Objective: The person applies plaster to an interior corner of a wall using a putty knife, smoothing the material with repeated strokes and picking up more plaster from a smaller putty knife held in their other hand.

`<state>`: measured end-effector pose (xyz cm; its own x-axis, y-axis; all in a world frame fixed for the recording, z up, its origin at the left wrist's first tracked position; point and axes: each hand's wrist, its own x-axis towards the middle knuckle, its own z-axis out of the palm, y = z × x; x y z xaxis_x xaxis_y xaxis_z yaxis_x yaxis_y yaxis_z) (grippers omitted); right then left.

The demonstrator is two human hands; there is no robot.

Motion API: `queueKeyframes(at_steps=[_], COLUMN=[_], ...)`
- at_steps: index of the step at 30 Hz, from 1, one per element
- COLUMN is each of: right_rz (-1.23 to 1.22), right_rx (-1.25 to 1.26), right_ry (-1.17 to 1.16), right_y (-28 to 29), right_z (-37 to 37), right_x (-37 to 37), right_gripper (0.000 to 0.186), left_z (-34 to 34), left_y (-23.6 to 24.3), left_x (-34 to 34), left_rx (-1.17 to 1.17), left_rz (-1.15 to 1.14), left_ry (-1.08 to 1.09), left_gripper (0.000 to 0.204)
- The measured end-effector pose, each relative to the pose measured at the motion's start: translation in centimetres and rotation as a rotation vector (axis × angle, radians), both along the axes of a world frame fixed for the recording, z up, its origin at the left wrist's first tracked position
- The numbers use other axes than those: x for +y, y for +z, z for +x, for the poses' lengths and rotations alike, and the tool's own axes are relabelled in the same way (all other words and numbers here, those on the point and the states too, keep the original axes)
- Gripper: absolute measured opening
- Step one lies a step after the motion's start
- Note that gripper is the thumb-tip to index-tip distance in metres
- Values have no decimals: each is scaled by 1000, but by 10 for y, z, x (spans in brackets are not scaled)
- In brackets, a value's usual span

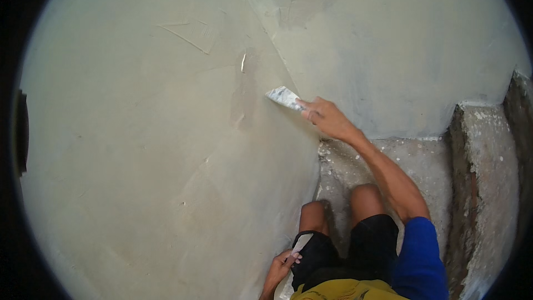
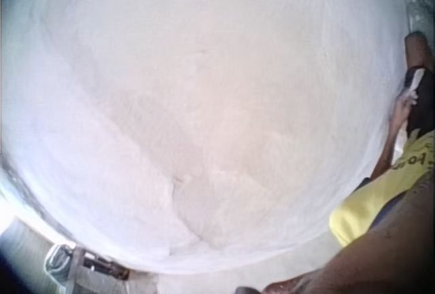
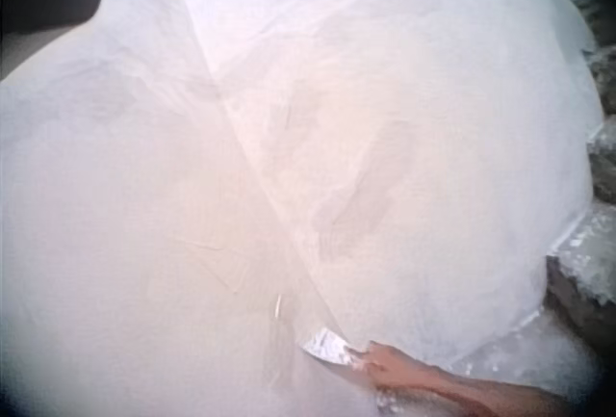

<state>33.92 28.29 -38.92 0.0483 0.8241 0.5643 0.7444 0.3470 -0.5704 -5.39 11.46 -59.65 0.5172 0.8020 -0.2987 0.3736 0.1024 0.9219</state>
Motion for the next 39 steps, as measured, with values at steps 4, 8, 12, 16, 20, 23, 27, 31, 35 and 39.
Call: queueKeyframes(at_steps=[4, 8, 12, 16, 20, 23, 27, 31, 35, 39], right_rz=[-106, -113, -150, -144, -79, -57, -55, -149, -93, -100], right_rx=[656, 636, 526, 511, 478, 281, 276, 443, 694, 555], right_ry=[310, 271, 302, 273, 292, 256, 313, 310, 288, 208], right_y=[91, 130, 127, 103, 72, 42, 1, 7, 81, 122], right_z=[-4, -9, -29, -51, -82, -104, -142, -109, -47, -28], right_x=[-25, -7, -9, -21, -36, -54, -99, -109, -53, -20], right_gripper=[50, 54, 53, 52, 54, 59, 64, 56, 53, 51], left_z=[4, 4, -6, -11, -6, 1, 9, 4, 0, -8], left_y=[11, 7, 3, -3, 6, 14, 23, 26, 25, 9], left_x=[5, 7, -4, -7, 3, 11, 17, 14, 4, 2], left_rx=[10, -33, -21, -23, 3, 8, 18, 14, 20, -43], left_rz=[46, 76, 38, -22, 32, 18, 29, 36, 23, 52], left_ry=[-25, -32, 9, 42, -5, -40, -66, -22, -9, -16], left_gripper=[29, 32, 28, 30, 30, 28, 27, 28, 28, 30])
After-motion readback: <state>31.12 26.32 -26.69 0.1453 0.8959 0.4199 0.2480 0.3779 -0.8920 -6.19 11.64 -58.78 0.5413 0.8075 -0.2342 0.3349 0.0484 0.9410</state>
